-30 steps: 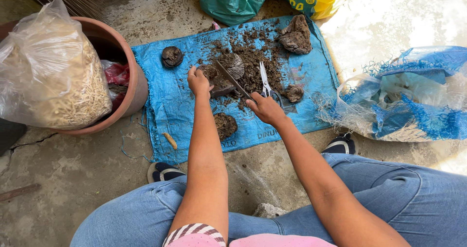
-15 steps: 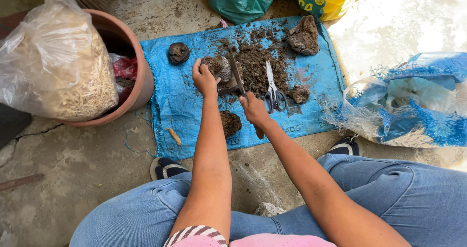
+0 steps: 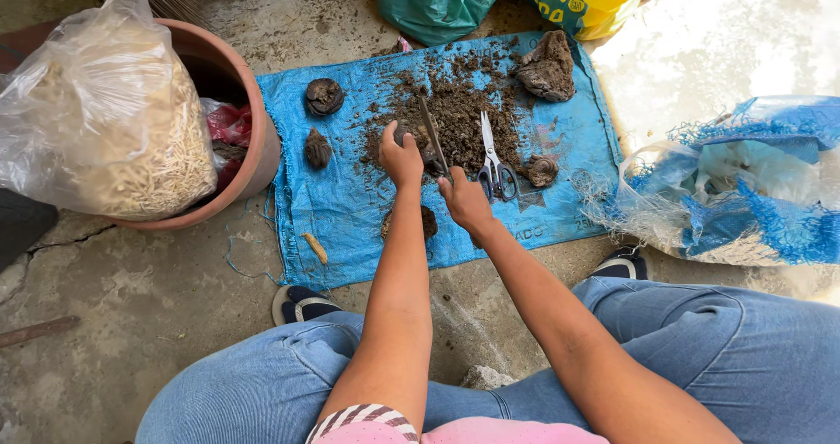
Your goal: The person uses shears to cut through soil clumps and roots resting on a blue tarp, handling the clumps by hand.
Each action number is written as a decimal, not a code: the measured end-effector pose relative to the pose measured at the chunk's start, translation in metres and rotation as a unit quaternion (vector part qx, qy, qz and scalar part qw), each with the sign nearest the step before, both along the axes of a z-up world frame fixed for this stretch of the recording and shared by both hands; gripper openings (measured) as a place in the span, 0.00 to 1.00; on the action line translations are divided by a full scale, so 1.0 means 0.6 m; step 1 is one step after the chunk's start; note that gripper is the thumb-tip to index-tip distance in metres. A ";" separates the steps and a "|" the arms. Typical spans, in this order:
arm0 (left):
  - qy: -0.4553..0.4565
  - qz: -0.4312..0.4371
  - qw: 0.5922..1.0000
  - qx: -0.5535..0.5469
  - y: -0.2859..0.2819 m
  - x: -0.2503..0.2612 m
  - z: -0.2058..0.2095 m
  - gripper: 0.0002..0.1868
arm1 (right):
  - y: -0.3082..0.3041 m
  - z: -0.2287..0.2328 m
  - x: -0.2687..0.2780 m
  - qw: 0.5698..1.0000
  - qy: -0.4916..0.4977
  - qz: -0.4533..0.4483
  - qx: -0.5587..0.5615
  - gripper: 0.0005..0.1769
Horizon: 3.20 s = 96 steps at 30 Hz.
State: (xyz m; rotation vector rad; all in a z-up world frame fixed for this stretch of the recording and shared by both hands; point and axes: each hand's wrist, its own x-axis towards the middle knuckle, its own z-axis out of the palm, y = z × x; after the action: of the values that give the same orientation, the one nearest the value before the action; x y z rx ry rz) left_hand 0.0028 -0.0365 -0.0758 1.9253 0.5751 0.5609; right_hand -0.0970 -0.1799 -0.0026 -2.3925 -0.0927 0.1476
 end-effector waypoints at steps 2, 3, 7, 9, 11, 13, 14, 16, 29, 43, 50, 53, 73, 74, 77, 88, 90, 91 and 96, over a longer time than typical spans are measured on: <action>0.071 0.006 0.993 -0.099 0.011 0.002 0.028 0.32 | -0.007 -0.004 -0.004 1.000 0.008 0.008 0.001 0.20; 0.136 -0.008 0.972 -0.189 0.023 0.008 0.047 0.35 | -0.009 -0.004 -0.006 1.000 0.013 0.012 0.002 0.20; 0.154 -0.050 0.920 -0.356 0.032 0.018 0.084 0.39 | -0.016 0.018 0.018 0.998 0.036 0.003 -0.059 0.21; 0.157 -0.014 0.912 -0.378 0.013 0.022 0.084 0.38 | -0.021 0.034 0.027 0.998 0.020 -0.008 -0.062 0.23; 0.161 0.018 0.917 -0.364 -0.009 0.028 0.086 0.37 | -0.018 0.040 0.028 0.999 -0.039 -0.006 -0.037 0.22; 0.166 0.046 0.933 -0.316 -0.031 0.029 0.086 0.38 | -0.018 0.032 0.021 0.998 -0.041 -0.004 -0.048 0.21; 0.174 0.049 0.933 -0.310 -0.034 0.030 0.087 0.38 | -0.015 0.026 0.015 0.997 -0.015 -0.002 -0.069 0.20; 0.188 0.056 0.935 -0.295 -0.033 0.035 0.091 0.38 | -0.013 0.017 0.008 0.997 0.011 0.005 -0.082 0.19; 0.115 0.059 0.945 -0.300 -0.051 0.047 0.082 0.25 | -0.054 -0.012 -0.001 1.000 0.003 -0.023 -0.010 0.16; 0.133 0.073 0.936 -0.319 -0.039 0.035 0.083 0.37 | -0.036 0.025 0.000 0.993 -0.021 -0.061 0.098 0.17; 0.131 0.050 0.936 -0.322 -0.045 0.028 0.084 0.25 | -0.042 0.002 -0.007 0.999 -0.008 -0.017 0.031 0.17; 0.121 0.071 0.938 -0.317 -0.039 0.033 0.083 0.26 | -0.026 0.010 -0.016 0.991 -0.037 -0.057 0.117 0.17; 0.101 0.040 0.945 -0.310 -0.035 0.040 0.083 0.30 | -0.027 -0.004 0.002 0.994 0.008 -0.043 0.096 0.18; 0.115 0.031 0.948 -0.296 -0.032 0.037 0.083 0.27 | -0.025 -0.006 0.005 0.997 0.009 -0.008 0.071 0.18; 0.130 0.021 0.953 -0.271 -0.021 0.031 0.091 0.22 | -0.029 0.005 0.012 0.994 0.084 0.006 0.074 0.19; 0.096 0.053 0.966 -0.233 -0.030 0.024 0.092 0.32 | -0.046 -0.013 -0.002 1.000 0.026 0.002 -0.004 0.18; 0.107 0.024 0.962 -0.251 -0.027 0.023 0.094 0.22 | -0.043 -0.008 0.000 0.998 0.008 -0.028 0.049 0.17; 0.112 0.009 0.959 -0.260 -0.027 0.023 0.097 0.19 | -0.039 -0.005 -0.002 0.998 0.017 -0.031 0.059 0.17; 0.104 0.033 0.963 -0.246 -0.026 0.024 0.106 0.25 | -0.024 0.001 0.014 0.999 -0.005 0.030 0.024 0.17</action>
State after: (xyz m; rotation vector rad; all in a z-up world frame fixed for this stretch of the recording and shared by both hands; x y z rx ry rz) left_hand 0.0174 -0.0523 -0.0121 1.5009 0.8300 0.2241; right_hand -0.0884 -0.1941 -0.0019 -2.3433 -0.1718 0.1587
